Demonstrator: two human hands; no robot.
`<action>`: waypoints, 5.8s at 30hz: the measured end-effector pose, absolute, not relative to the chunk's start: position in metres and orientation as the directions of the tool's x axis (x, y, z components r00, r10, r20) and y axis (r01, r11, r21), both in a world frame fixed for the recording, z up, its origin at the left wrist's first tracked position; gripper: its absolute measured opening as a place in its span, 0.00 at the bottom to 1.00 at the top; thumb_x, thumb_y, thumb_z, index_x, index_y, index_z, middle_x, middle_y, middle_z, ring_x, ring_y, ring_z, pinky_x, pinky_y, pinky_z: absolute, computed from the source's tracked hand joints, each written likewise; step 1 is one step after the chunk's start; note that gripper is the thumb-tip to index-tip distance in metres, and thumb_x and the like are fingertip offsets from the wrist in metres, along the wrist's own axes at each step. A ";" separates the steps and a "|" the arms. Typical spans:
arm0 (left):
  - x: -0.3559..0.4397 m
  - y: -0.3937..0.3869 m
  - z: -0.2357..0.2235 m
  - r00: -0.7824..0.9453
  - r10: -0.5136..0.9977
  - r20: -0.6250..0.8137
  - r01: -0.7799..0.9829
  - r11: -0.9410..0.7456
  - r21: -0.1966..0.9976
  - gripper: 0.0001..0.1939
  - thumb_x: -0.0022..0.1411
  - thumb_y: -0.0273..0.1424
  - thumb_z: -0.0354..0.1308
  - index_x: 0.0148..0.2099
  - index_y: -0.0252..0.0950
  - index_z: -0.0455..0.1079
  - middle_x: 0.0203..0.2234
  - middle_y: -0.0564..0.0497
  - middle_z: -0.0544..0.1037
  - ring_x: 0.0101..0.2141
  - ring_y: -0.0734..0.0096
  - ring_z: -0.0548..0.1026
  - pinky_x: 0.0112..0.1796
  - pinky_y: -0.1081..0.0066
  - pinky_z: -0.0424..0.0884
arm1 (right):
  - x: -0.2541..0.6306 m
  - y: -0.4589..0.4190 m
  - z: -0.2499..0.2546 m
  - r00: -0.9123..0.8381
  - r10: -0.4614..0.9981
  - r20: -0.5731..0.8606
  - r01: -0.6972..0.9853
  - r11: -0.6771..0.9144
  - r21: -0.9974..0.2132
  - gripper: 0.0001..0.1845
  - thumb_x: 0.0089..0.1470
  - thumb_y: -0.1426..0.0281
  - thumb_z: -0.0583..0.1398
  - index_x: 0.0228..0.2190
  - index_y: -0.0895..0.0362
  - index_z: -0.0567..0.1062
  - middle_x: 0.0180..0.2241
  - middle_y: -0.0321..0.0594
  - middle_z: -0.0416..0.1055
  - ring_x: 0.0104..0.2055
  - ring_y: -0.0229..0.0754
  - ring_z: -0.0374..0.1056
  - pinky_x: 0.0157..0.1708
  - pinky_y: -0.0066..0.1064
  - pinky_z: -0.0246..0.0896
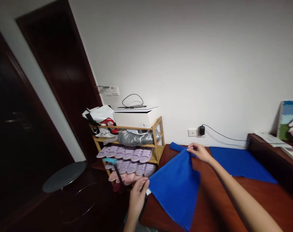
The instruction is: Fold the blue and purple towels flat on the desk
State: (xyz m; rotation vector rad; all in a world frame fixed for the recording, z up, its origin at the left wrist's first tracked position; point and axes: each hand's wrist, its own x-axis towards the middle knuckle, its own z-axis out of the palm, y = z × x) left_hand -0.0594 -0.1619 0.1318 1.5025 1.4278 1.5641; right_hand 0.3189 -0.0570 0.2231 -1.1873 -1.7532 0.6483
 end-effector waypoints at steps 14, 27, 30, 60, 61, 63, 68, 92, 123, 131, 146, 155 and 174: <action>0.009 -0.164 0.328 -0.125 0.764 0.632 0.052 -0.632 0.774 0.17 0.54 0.44 0.72 0.39 0.38 0.78 0.34 0.50 0.83 0.36 0.63 0.82 0.41 0.65 0.81 | 0.394 -0.237 0.301 0.407 0.636 0.655 0.503 0.443 -0.742 0.28 0.49 0.41 0.68 0.35 0.52 0.80 0.38 0.44 0.81 0.40 0.47 0.77 0.44 0.37 0.75; 0.068 -0.021 0.220 0.037 0.889 0.457 0.294 -0.447 0.845 0.18 0.57 0.45 0.68 0.40 0.34 0.77 0.33 0.43 0.84 0.37 0.58 0.83 0.42 0.60 0.80 | 0.427 -0.135 0.196 0.446 0.798 0.405 0.527 0.132 -0.839 0.23 0.51 0.48 0.64 0.36 0.54 0.81 0.35 0.46 0.83 0.40 0.51 0.79 0.43 0.38 0.74; 0.091 -0.013 0.176 0.050 0.891 0.451 0.472 -0.419 0.775 0.14 0.63 0.36 0.61 0.47 0.33 0.78 0.46 0.37 0.84 0.50 0.52 0.81 0.55 0.51 0.74 | 0.414 -0.107 0.151 0.504 0.800 0.325 0.588 -0.043 -0.808 0.21 0.56 0.55 0.58 0.42 0.54 0.80 0.45 0.50 0.82 0.50 0.54 0.78 0.54 0.45 0.71; 0.096 -0.174 0.060 0.591 0.770 0.241 0.750 -0.635 0.187 0.22 0.75 0.38 0.48 0.64 0.43 0.73 0.58 0.46 0.79 0.58 0.55 0.75 0.60 0.54 0.70 | 0.341 -0.199 0.012 0.255 0.960 0.119 0.946 -0.222 -0.238 0.36 0.65 0.59 0.48 0.70 0.58 0.61 0.75 0.47 0.45 0.77 0.57 0.38 0.74 0.54 0.32; 0.100 -0.161 0.061 0.646 0.722 0.248 0.700 -0.690 0.187 0.22 0.76 0.40 0.48 0.66 0.44 0.71 0.62 0.47 0.75 0.62 0.56 0.72 0.63 0.54 0.66 | 0.328 -0.203 0.003 0.359 0.924 0.127 0.918 -0.326 -0.224 0.37 0.66 0.57 0.46 0.70 0.62 0.59 0.74 0.50 0.46 0.77 0.58 0.39 0.74 0.55 0.33; 0.106 -0.134 0.057 0.732 0.644 0.223 0.621 -0.765 0.174 0.26 0.76 0.45 0.48 0.70 0.46 0.65 0.69 0.48 0.66 0.68 0.56 0.63 0.68 0.52 0.59 | 0.310 -0.211 -0.014 0.497 0.863 0.095 0.858 -0.471 -0.203 0.42 0.67 0.53 0.43 0.71 0.67 0.55 0.74 0.55 0.46 0.76 0.60 0.41 0.74 0.55 0.34; 0.106 -0.106 0.028 0.699 0.708 0.104 0.691 -0.705 0.160 0.32 0.76 0.52 0.43 0.76 0.52 0.51 0.74 0.50 0.53 0.72 0.53 0.52 0.69 0.46 0.53 | 0.318 -0.204 -0.029 0.479 0.877 0.038 0.864 -0.464 -0.193 0.47 0.66 0.48 0.42 0.72 0.69 0.51 0.74 0.54 0.44 0.77 0.56 0.39 0.75 0.52 0.32; 0.115 -0.062 0.010 0.409 0.903 0.132 0.891 -0.427 0.153 0.33 0.73 0.53 0.43 0.75 0.53 0.54 0.74 0.51 0.53 0.73 0.46 0.48 0.70 0.42 0.48 | 0.378 -0.125 0.000 0.344 0.937 -0.066 0.913 -0.350 -0.209 0.39 0.67 0.57 0.40 0.73 0.63 0.47 0.76 0.44 0.41 0.78 0.46 0.35 0.74 0.47 0.28; 0.084 -0.007 0.008 0.354 0.931 0.089 0.929 -0.361 0.078 0.32 0.76 0.41 0.35 0.77 0.40 0.49 0.74 0.45 0.54 0.73 0.58 0.51 0.70 0.52 0.49 | 0.389 -0.104 -0.021 0.354 0.934 -0.057 0.912 -0.358 -0.203 0.39 0.68 0.59 0.35 0.73 0.63 0.45 0.76 0.44 0.40 0.78 0.45 0.34 0.74 0.47 0.27; 0.089 -0.012 0.007 0.344 0.929 0.135 0.929 -0.358 0.097 0.33 0.76 0.41 0.36 0.76 0.35 0.52 0.74 0.43 0.55 0.73 0.57 0.51 0.71 0.53 0.47 | 0.387 -0.106 -0.011 0.333 0.941 -0.056 0.929 -0.337 -0.151 0.39 0.68 0.61 0.36 0.73 0.67 0.47 0.76 0.46 0.40 0.78 0.45 0.34 0.74 0.44 0.28; 0.236 -0.079 0.005 0.657 0.730 0.189 0.689 -0.683 0.245 0.33 0.78 0.45 0.31 0.76 0.37 0.52 0.73 0.46 0.56 0.73 0.60 0.51 0.71 0.52 0.50 | 0.391 -0.111 -0.026 0.288 0.958 -0.021 0.944 -0.287 -0.165 0.39 0.68 0.61 0.36 0.73 0.66 0.48 0.75 0.46 0.41 0.77 0.45 0.37 0.74 0.43 0.33; 0.133 -0.037 -0.002 0.470 0.875 0.112 0.854 -0.483 0.193 0.34 0.77 0.46 0.32 0.77 0.37 0.50 0.74 0.45 0.54 0.73 0.58 0.50 0.71 0.51 0.48 | 0.389 -0.115 -0.022 0.308 0.951 -0.028 0.934 -0.308 -0.179 0.40 0.68 0.58 0.33 0.73 0.66 0.47 0.76 0.43 0.41 0.77 0.43 0.36 0.74 0.42 0.31; 0.093 -0.027 0.017 0.394 0.905 0.163 0.912 -0.407 0.056 0.32 0.76 0.38 0.37 0.75 0.29 0.54 0.73 0.40 0.56 0.72 0.59 0.52 0.71 0.54 0.49 | 0.374 -0.153 -0.019 0.288 0.957 -0.014 0.941 -0.286 -0.181 0.39 0.69 0.57 0.36 0.73 0.65 0.48 0.75 0.44 0.43 0.77 0.45 0.38 0.74 0.44 0.34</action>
